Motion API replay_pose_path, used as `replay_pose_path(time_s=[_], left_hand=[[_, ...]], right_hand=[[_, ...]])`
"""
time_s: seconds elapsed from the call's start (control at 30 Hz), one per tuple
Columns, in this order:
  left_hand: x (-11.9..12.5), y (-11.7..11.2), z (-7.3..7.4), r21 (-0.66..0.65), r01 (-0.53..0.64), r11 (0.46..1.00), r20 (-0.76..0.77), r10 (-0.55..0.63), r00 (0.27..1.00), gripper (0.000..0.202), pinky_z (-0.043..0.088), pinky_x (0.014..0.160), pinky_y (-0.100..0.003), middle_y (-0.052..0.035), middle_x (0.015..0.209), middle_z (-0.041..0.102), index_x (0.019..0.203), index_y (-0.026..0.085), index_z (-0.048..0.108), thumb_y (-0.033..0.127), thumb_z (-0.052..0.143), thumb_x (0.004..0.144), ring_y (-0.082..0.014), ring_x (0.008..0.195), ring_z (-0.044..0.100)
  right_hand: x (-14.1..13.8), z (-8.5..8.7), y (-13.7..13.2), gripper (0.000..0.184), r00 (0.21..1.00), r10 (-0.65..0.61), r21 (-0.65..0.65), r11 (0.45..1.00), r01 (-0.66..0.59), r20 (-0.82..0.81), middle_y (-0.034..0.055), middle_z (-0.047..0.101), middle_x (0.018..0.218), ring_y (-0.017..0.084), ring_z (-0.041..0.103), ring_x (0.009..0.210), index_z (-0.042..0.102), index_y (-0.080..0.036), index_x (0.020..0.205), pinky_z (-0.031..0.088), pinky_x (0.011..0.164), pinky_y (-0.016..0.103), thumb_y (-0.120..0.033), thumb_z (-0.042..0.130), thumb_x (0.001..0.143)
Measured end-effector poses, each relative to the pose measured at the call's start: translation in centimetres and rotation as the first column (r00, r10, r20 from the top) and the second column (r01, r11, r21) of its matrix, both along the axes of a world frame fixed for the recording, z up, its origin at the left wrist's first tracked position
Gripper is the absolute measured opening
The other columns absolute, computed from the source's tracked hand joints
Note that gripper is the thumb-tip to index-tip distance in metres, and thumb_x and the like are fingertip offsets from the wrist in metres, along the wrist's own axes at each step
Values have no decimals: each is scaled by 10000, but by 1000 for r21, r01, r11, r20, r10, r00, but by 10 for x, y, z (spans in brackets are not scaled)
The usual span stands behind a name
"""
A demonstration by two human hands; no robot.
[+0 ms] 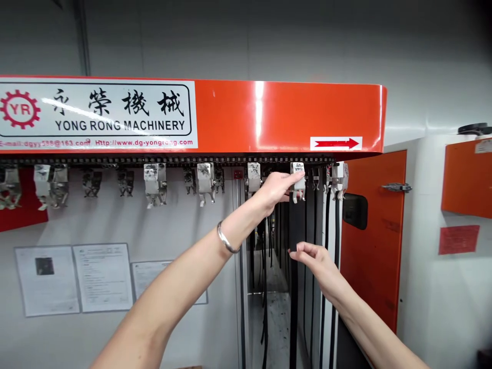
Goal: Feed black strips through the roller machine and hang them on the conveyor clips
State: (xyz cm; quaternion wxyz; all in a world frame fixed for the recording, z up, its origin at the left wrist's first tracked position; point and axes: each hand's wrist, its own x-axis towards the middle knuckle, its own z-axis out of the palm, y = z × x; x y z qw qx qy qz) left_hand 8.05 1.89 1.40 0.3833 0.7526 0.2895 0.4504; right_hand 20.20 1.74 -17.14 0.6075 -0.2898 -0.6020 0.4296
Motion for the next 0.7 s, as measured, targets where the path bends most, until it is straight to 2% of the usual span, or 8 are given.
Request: replay_pose_path(time_s=[0.1, 0.17, 0.3, 0.47, 0.53, 0.6, 0.67, 0.7], left_hand=[[-7, -4, -23, 59, -93, 994, 10, 92, 996, 476, 463, 964, -409, -135, 1233, 643, 1053, 162, 619, 540, 685, 771, -246, 1125, 599], [-11, -2, -37, 81, -145, 986, 28, 143, 989, 550, 450, 988, -404, -147, 1261, 625, 1088, 156, 607, 554, 722, 727, -264, 1178, 569], [-11, 8, -54, 186, -179, 966, 78, 167, 983, 369, 452, 930, -354, -99, 1014, 683, 921, 137, 638, 465, 706, 765, -210, 1001, 615], [-2, 18, -56, 291, -222, 931, 138, 188, 972, 280, 461, 867, -321, -43, 855, 664, 802, 142, 639, 410, 713, 766, -177, 878, 615], [-2, 17, -57, 287, -219, 932, 144, 184, 972, 294, 476, 889, -339, -65, 901, 681, 855, 135, 645, 415, 700, 784, -192, 911, 627], [-8, 7, -65, 278, -211, 937, 187, 163, 969, 346, 474, 970, -364, -104, 1087, 677, 1010, 141, 635, 418, 681, 809, -216, 1060, 616], [-22, -12, -87, 285, -206, 936, 252, 134, 959, 431, 424, 1084, -381, -110, 1331, 576, 1216, 193, 556, 416, 632, 855, -216, 1254, 528], [-32, -23, -105, 296, -209, 932, 281, 124, 952, 463, 391, 1128, -384, -91, 1425, 502, 1298, 238, 497, 414, 596, 882, -207, 1325, 468]], right_hand=[[-1, 3, -2, 233, 1000, -1, -1, 1000, 1, -11, -31, 483, 652, 135, 424, 695, 569, -196, 645, 327, 673, 248, -340, 727, 737], [0, 5, -3, 241, 1000, -8, -2, 1000, 8, -10, -34, 478, 647, 134, 430, 699, 557, -195, 632, 324, 675, 248, -337, 722, 736], [0, 4, -2, 254, 999, -36, -3, 999, 36, 10, -30, 483, 647, 151, 490, 748, 537, -197, 624, 339, 691, 253, -347, 707, 738], [-3, 3, 0, 261, 997, -72, -10, 997, 72, 10, -13, 551, 670, 199, 581, 861, 552, -204, 656, 408, 798, 286, -385, 718, 742], [-2, 2, -5, 252, 995, -91, -26, 995, 92, 31, 16, 645, 809, 240, 598, 999, 621, -204, 751, 420, 904, 330, -421, 746, 729], [1, -5, -17, 370, 991, -119, -23, 992, 121, 57, 45, 666, 1153, 270, 524, 1220, 671, -239, 1031, 378, 1037, 382, -455, 750, 742], [6, -22, -37, 546, 983, -178, 14, 984, 177, 51, 31, 518, 1436, 262, 399, 1369, 571, -305, 1292, 300, 1132, 412, -493, 700, 795], [9, -35, -50, 561, 975, -217, 29, 976, 216, 42, 23, 465, 1490, 258, 364, 1399, 533, -320, 1343, 269, 1157, 420, -513, 655, 830]])
